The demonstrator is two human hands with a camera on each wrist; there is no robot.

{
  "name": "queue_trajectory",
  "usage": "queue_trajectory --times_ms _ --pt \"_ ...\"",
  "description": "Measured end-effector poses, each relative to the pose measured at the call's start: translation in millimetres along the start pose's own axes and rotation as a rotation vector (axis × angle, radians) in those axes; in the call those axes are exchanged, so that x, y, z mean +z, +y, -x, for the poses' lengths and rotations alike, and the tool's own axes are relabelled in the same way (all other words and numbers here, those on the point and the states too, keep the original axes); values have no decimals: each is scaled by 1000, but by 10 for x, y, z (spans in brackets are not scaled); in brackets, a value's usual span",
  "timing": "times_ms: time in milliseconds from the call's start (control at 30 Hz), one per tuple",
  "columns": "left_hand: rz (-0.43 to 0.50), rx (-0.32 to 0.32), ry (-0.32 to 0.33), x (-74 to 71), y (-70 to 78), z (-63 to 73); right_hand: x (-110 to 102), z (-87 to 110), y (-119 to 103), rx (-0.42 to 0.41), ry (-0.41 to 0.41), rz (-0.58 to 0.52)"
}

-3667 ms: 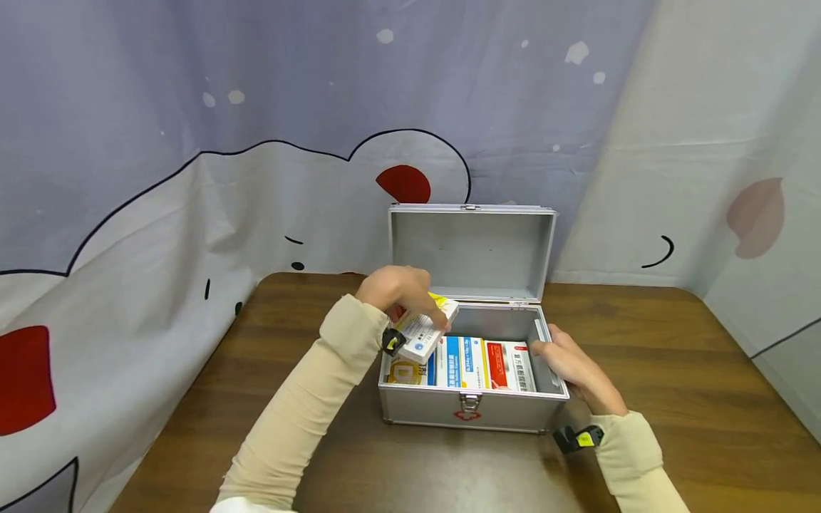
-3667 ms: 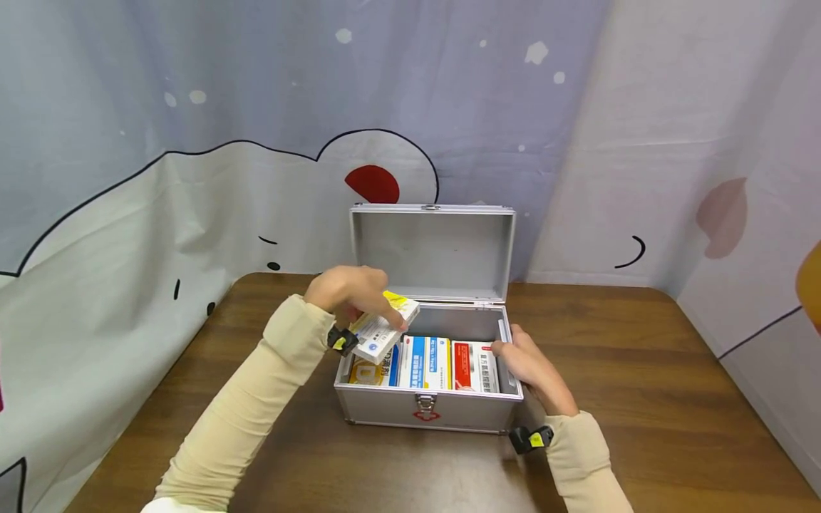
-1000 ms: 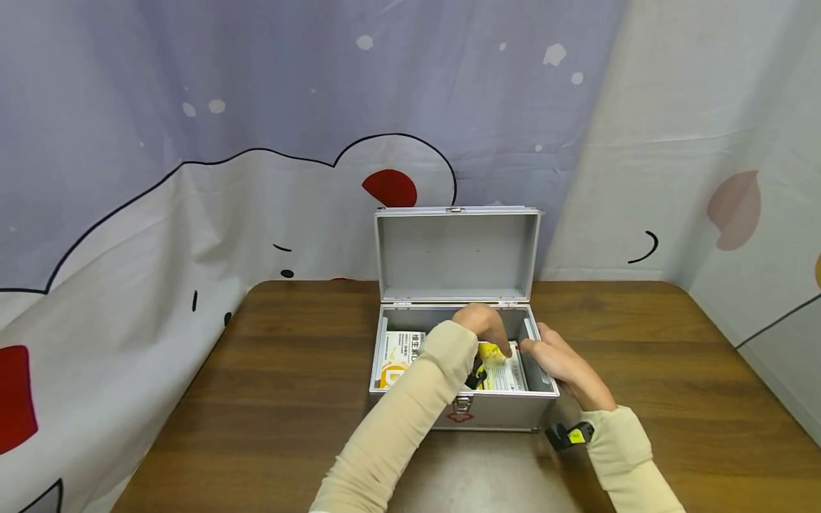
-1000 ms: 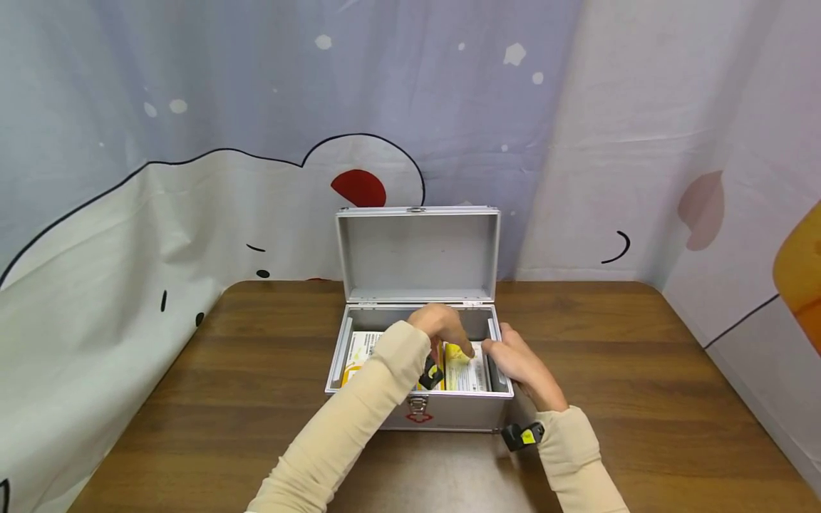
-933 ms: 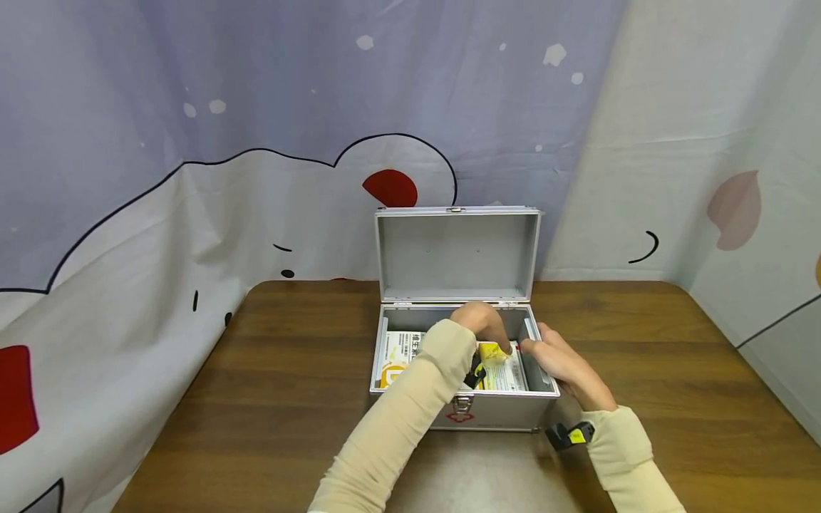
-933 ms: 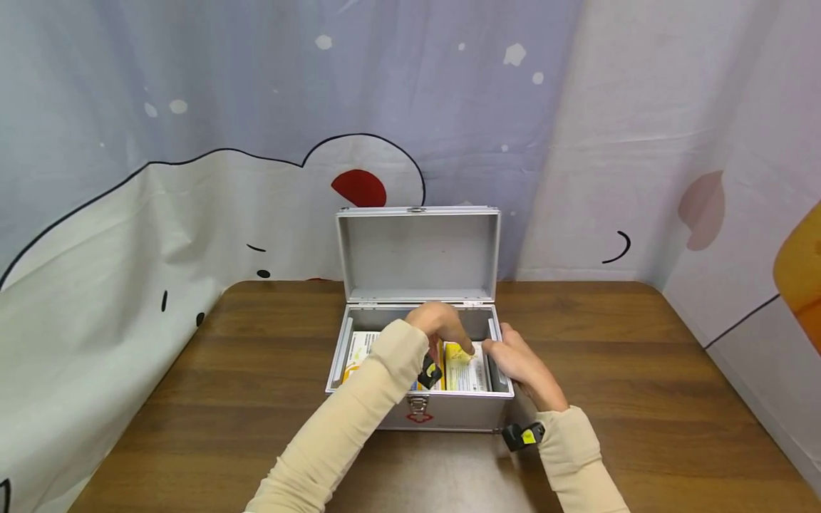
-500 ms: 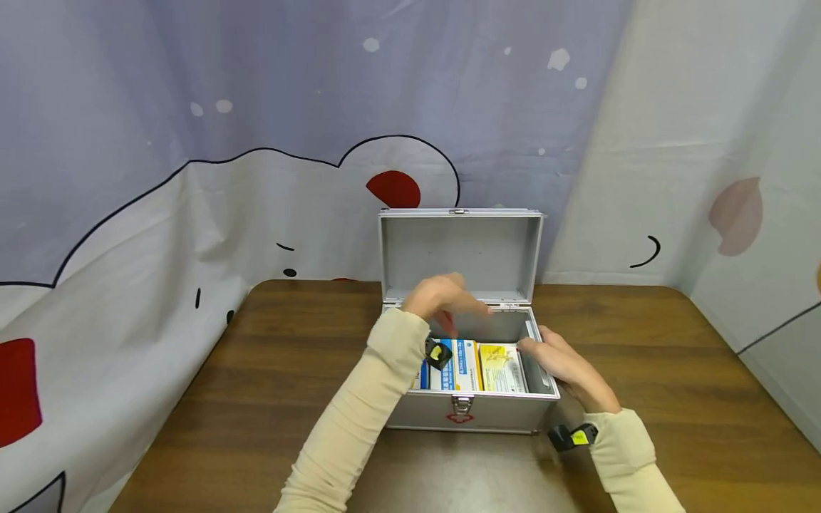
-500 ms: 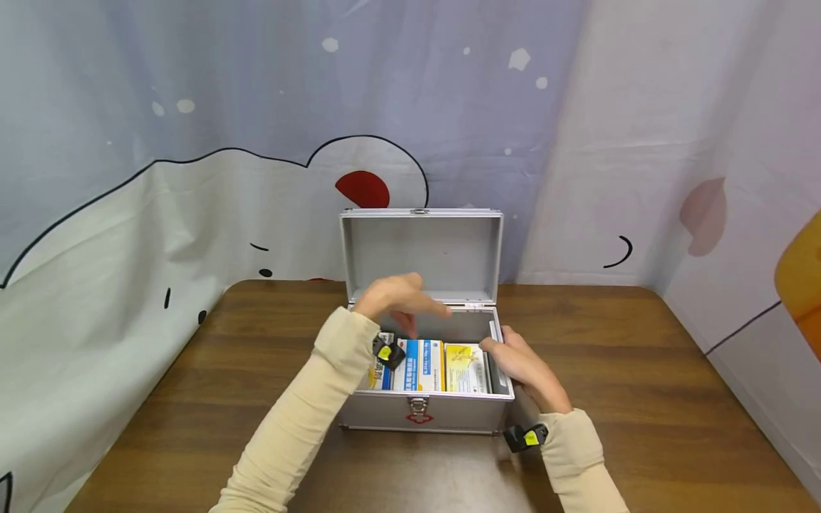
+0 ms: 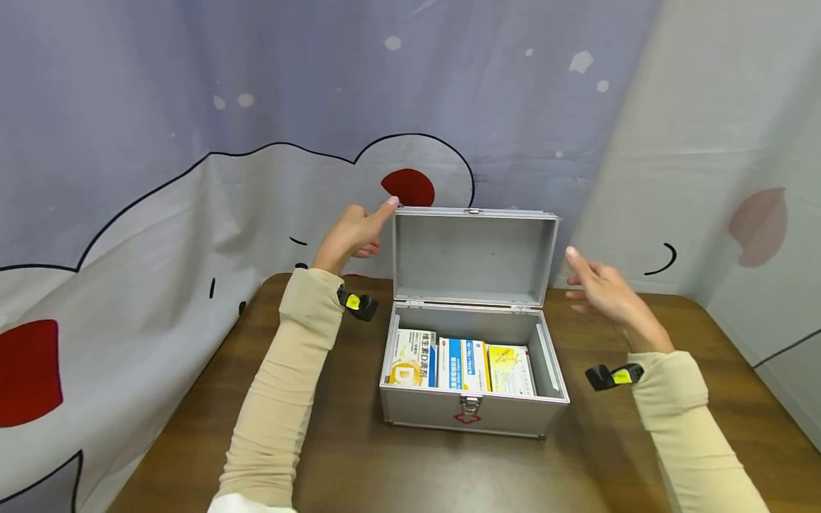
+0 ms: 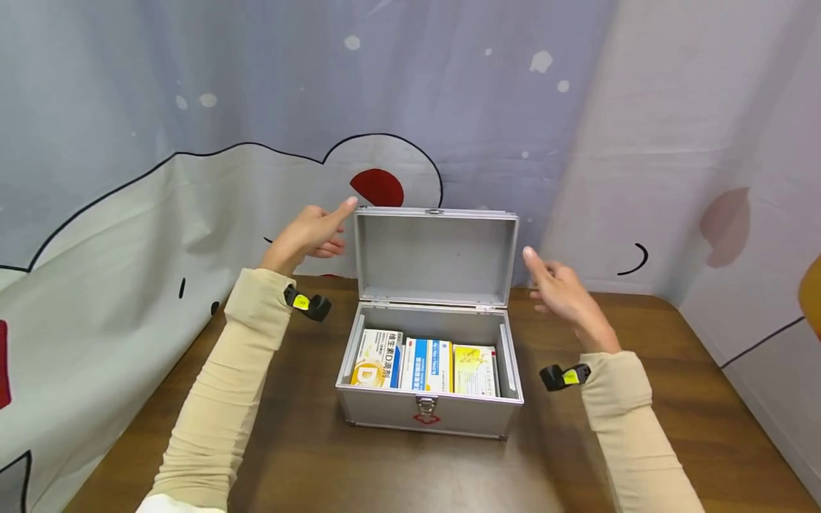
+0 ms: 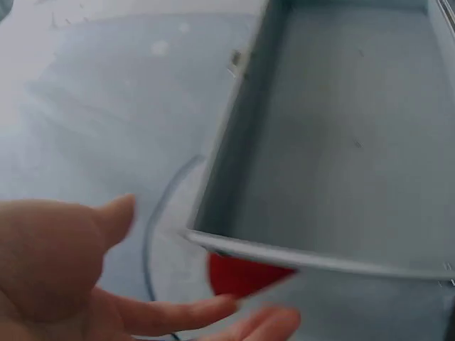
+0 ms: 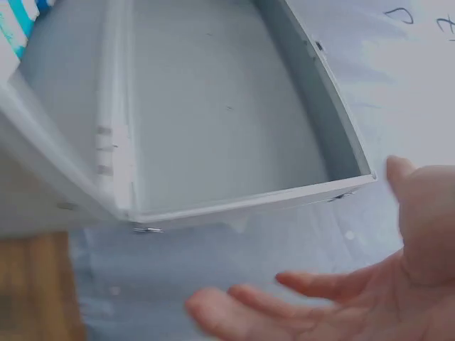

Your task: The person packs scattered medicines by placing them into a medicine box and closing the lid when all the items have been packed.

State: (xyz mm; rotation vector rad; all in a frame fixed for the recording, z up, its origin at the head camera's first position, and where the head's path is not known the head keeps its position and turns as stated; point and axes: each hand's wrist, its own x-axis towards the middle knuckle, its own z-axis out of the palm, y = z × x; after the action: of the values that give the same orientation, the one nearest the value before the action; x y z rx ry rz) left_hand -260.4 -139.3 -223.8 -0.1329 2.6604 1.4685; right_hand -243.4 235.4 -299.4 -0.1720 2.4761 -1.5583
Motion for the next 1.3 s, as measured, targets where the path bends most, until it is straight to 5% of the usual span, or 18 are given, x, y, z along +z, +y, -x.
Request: queue_trajectory --times_ms 267,433,667,1033,1300 --pt "175 -7 -22 114 -40 -261 -156 -397 -368 -21 -62 -90" --pt "104 58 -38 229 48 -290 -108 -517 -469 -8 -81 -75" --pt "18 117 21 317 89 -247 -63 -475 -519 -5 -30 -43" --pt "11 326 169 352 -108 168 37 -39 -446 -157 85 -46" --pt "112 596 132 455 -514 570 135 463 -216 -436 200 -32"
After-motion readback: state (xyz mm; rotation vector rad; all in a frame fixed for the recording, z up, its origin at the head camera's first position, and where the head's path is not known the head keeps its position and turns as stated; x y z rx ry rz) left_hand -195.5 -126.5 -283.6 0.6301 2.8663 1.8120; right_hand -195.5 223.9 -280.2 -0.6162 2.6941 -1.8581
